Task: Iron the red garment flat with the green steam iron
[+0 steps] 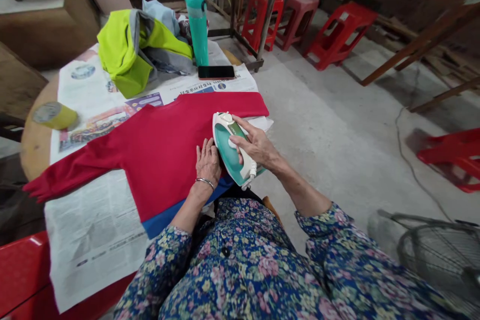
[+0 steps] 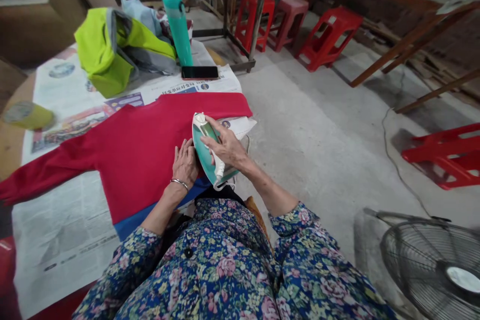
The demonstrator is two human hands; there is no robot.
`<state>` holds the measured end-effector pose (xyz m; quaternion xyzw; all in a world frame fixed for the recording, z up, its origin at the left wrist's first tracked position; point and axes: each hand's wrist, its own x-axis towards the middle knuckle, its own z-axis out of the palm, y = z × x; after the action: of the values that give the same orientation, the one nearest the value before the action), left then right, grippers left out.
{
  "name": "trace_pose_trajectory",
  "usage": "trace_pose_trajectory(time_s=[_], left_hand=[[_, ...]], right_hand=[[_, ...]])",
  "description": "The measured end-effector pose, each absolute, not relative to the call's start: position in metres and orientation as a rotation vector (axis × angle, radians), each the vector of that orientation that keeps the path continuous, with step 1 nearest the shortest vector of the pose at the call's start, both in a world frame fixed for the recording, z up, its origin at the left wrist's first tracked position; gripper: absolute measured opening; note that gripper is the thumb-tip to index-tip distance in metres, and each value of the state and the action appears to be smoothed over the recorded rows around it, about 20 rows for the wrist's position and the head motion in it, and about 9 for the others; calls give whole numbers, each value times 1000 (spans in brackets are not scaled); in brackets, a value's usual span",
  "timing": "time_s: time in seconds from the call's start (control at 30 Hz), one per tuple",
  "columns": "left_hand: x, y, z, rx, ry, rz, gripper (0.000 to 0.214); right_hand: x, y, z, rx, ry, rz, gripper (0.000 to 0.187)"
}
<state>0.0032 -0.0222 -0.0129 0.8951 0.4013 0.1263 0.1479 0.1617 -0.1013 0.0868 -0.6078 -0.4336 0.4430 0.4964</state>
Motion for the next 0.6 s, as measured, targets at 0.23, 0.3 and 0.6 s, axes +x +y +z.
trace_pose_trajectory(time_s=[0.23,0.3,0.6], left_hand=[[-2,-16,-23,2588,1211,489,45],[0,-16,-23,2588,1259,458,48],[-4,-16,-26,2597,1360,345,71]], right_hand=[[170,-103,91,-1466,-1097,1115,77],[173,-89,88,-1482,-1090,1061,78],[186,-24,87,-1534,-1071,903,78]])
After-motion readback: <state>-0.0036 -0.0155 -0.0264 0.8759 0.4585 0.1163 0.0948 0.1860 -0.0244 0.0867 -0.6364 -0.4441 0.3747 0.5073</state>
